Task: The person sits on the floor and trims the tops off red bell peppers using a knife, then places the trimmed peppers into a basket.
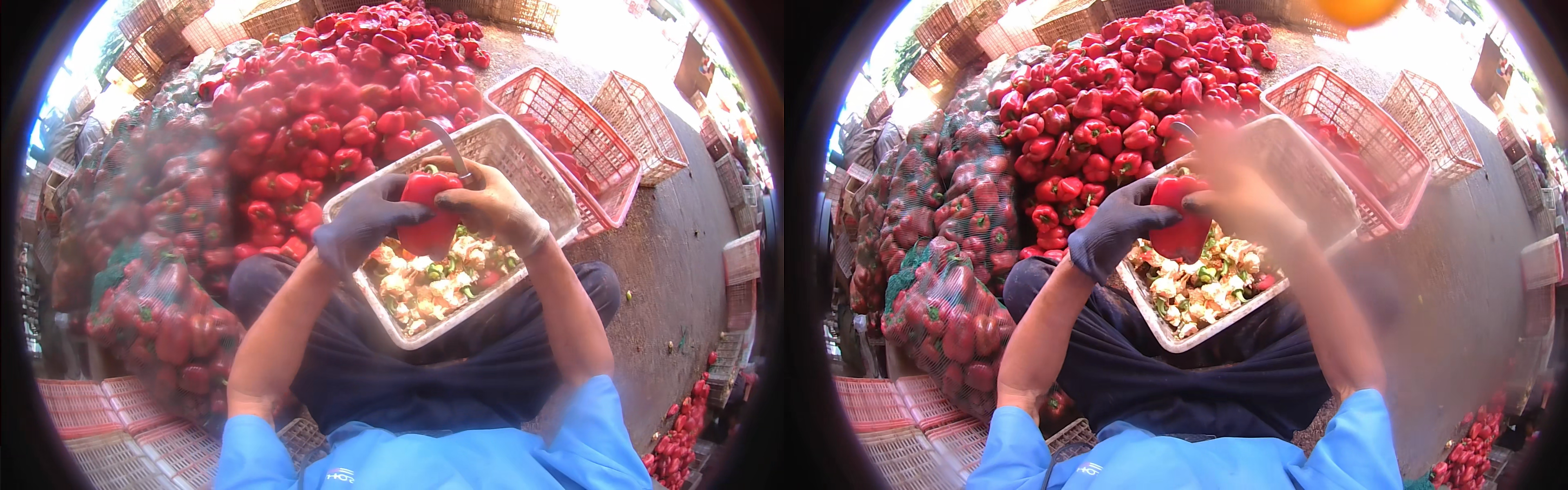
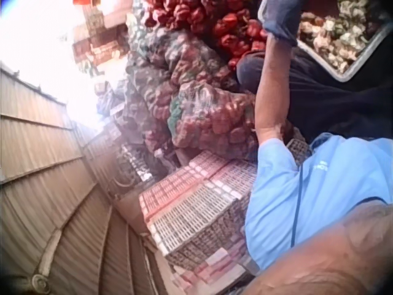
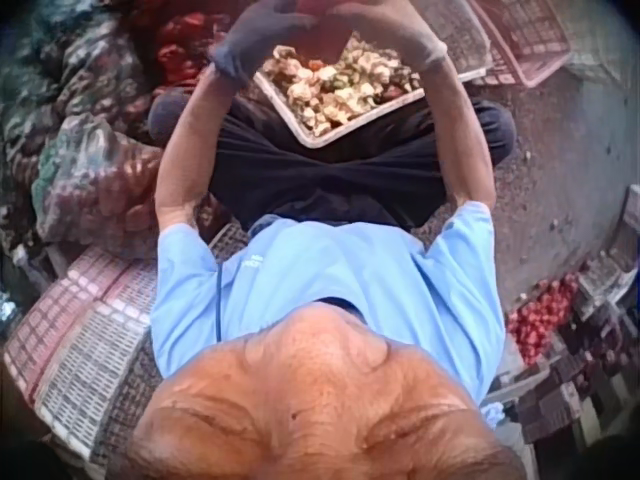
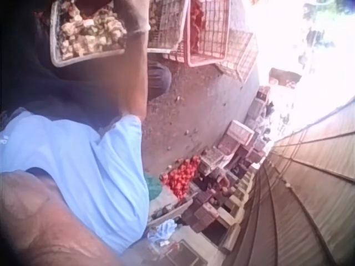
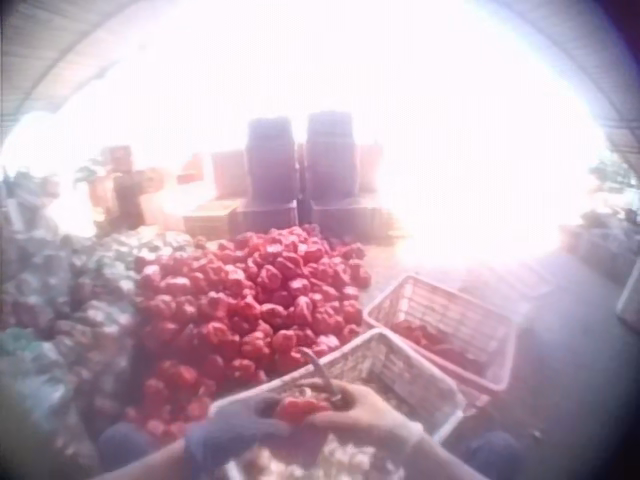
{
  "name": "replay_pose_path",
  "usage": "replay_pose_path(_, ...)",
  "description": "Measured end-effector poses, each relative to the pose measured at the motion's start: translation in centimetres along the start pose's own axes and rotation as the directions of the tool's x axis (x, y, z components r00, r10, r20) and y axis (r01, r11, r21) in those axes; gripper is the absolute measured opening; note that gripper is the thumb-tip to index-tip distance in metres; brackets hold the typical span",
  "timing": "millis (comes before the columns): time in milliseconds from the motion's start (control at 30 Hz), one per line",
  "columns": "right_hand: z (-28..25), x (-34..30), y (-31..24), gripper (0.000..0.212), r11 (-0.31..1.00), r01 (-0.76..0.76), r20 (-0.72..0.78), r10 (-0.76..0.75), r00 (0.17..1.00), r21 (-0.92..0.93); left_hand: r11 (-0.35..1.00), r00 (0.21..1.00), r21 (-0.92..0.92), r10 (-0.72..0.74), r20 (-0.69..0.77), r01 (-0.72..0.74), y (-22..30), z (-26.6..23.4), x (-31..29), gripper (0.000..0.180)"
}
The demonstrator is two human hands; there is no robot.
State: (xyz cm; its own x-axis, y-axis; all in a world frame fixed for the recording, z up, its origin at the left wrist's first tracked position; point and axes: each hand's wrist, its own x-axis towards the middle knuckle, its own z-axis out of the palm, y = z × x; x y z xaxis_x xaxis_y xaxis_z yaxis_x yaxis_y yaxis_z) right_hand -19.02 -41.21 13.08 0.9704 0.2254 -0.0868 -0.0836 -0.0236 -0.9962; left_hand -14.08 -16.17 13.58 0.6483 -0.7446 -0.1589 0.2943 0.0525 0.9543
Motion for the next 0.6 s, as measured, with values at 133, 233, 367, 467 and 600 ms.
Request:
replay_pose_path(133,-0.6,0.6,2.8,0.065,0.993,0.108,-0.123,-0.101,0.987,0.045,0.995,0.986,-0.064,0.066,-0.155,-0.077,-1.3,1.8,0.2,0.055)
replay_pose_path(233,1.9,-1.1,0.5,0.06,0.999,0.016,-0.282,-0.005,0.959,0.039,0.99,0.899,0.005,0.132,-0.418,-0.143,-1.5,2.3,-0.5,0.041)
replay_pose_path(367,3.4,-2.7,2.8,0.058,0.97,0.018,-0.287,-0.09,0.954,-0.242,0.976,0.817,0.184,0.197,-0.542,-0.113,-3.1,1.5,0.5,0.041)
replay_pose_path(467,4.9,-2.3,4.8,0.06,0.905,0.055,-0.285,-0.19,0.939,-0.422,0.958,0.772,0.267,0.245,-0.586,-0.101,-3.4,1.9,0.4,0.034)
replay_pose_path(600,6.0,-1.7,4.1,0.06,0.963,-0.037,-0.249,-0.031,0.968,-0.266,0.868,0.698,0.466,0.442,-0.563,-0.173,-5.0,1.8,0.6,0.028)
